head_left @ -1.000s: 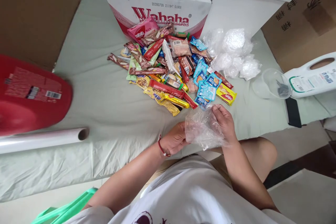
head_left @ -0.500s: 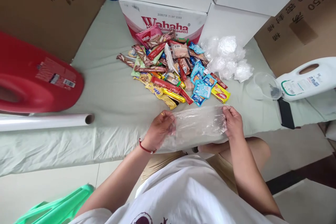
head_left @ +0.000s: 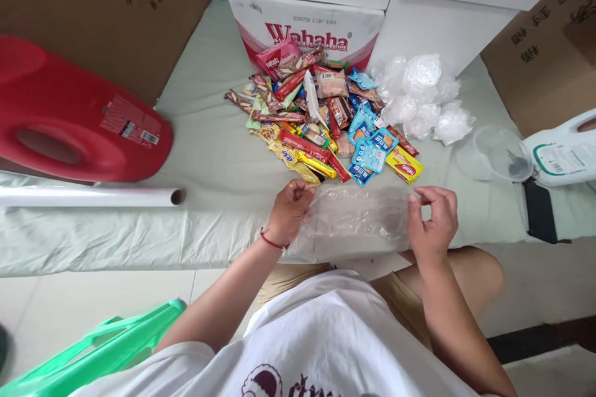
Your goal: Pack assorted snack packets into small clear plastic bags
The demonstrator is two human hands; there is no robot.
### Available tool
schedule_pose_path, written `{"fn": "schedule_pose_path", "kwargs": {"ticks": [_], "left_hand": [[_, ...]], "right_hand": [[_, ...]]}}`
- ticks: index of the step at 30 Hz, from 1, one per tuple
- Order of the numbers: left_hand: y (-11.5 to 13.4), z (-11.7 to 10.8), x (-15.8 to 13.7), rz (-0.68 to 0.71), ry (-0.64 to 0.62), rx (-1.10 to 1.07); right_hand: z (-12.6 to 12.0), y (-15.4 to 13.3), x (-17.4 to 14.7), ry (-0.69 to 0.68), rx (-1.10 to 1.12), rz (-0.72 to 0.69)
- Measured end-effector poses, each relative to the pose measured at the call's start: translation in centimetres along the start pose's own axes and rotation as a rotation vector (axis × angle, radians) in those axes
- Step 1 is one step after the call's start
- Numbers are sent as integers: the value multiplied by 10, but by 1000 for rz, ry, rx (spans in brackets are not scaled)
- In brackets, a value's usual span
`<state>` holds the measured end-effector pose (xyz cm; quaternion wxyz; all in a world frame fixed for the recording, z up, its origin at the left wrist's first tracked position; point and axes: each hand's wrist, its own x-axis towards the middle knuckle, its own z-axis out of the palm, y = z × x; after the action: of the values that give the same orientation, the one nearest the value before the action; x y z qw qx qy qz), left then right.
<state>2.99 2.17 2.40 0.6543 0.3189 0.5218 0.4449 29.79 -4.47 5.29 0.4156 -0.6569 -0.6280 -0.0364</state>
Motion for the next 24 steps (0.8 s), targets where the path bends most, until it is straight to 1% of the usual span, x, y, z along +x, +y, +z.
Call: {"fn": "schedule_pose_path", "kwargs": {"ticks": [1, 3, 4, 5, 7, 10, 13, 16, 18, 20, 22, 24], "left_hand": [[-1, 7, 1, 6, 8, -24], [-4, 19, 2, 14, 21, -70], [-4, 24, 3, 15, 23, -86], [-4, 28, 4, 16, 19, -96], [-4, 31, 5, 14, 5, -111], [-2, 27, 1, -29, -49, -192], [-5, 17, -13, -62, -75, -260], [-14, 8, -29, -56, -55, -160], [-19, 6, -37, -77, -61, -67], [-19, 4, -42, -70, -46, -23], [-13, 1, -45, -49, -40, -65], [-4, -5, -47, -99, -86, -198]], "right_hand": [[0, -17, -1, -49, 52, -111], [7, -48, -7, -220, 169, -292], [15, -61, -11, -285, 203, -337], [24, -71, -15, -325, 218, -350], [42, -80, -20, -362, 247, -324], [62, -80, -22, -401, 355, -214], [67, -78, -20, -417, 441, -21], [66, -80, -21, -439, 486, 166], [65, -81, -22, -471, 533, 256], [62, -79, -21, -467, 585, 323], [56, -74, -17, -413, 646, 403], [44, -68, -10, -364, 758, 537]]}}
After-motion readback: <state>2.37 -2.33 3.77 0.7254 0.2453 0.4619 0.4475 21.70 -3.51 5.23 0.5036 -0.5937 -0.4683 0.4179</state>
